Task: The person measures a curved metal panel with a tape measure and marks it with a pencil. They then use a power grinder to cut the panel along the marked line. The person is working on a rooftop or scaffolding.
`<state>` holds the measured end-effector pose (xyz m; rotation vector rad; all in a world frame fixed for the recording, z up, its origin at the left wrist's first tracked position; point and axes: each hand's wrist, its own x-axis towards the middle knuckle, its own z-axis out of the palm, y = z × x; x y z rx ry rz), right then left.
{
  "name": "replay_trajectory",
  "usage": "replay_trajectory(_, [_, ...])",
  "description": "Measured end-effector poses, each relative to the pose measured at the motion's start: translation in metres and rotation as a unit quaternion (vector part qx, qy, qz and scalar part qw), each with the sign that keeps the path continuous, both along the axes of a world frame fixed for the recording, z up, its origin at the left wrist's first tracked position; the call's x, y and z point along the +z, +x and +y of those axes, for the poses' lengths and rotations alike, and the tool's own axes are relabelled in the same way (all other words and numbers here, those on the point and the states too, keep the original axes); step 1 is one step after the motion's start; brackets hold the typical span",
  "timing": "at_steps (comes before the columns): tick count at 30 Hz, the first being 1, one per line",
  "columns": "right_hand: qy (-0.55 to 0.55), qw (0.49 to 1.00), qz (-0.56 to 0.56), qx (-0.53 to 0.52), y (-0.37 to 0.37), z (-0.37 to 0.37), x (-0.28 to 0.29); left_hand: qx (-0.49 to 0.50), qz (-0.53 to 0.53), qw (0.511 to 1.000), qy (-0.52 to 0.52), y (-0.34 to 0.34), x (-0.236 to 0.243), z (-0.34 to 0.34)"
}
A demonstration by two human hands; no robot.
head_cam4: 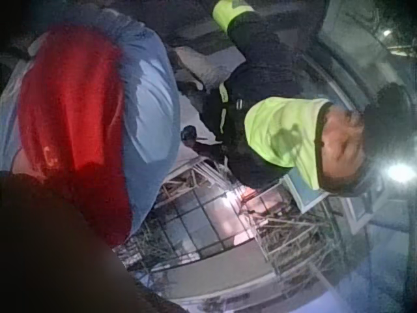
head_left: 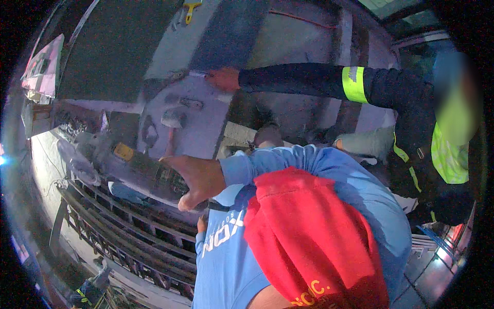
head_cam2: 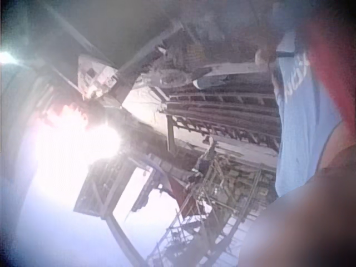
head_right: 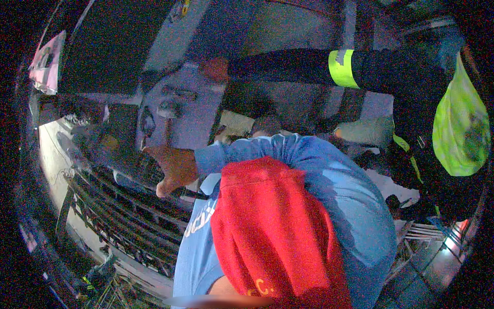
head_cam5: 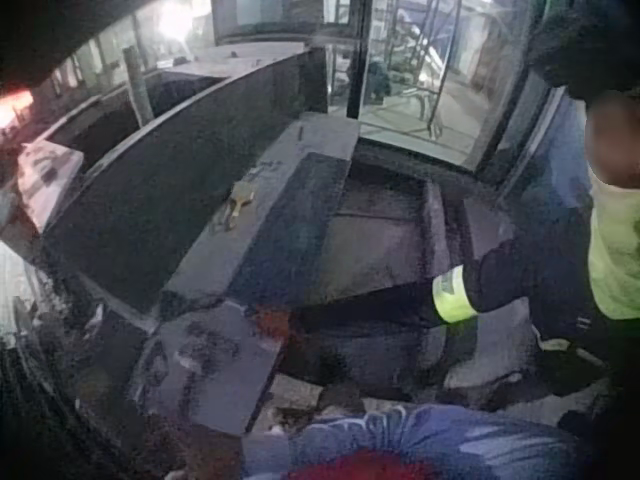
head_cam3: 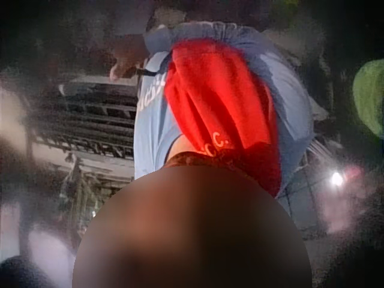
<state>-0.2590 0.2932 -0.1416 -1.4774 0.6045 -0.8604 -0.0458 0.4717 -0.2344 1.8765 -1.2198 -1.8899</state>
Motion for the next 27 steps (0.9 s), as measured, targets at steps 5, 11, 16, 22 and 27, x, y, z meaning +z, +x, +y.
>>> replay_trajectory(5, [-0.005,0.998,-0.068,-0.011,-0.008,-0.006,0.027,-0.145,-0.016,0.989,0.028,-0.004,0.017,-0.006])
replay_trajectory(11, [-0.019,0.992,-0.119,0.035,-0.005,-0.013,0.068,0.240,0.061,0.956,-0.157,0.006,0.025,-0.033])
replay_trajectory(16, [-0.001,0.991,-0.107,0.077,0.003,-0.016,0.089,0.306,0.133,0.879,-0.340,0.003,0.094,-0.113])
replay_trajectory(22, [-0.116,0.989,-0.075,-0.054,0.013,-0.008,0.097,0.124,0.633,0.683,-0.344,-0.067,0.162,-0.197])
replay_trajectory(27, [0.051,0.987,-0.146,0.036,0.010,-0.031,0.081,-0.003,0.759,0.580,-0.298,-0.062,0.142,-0.245])
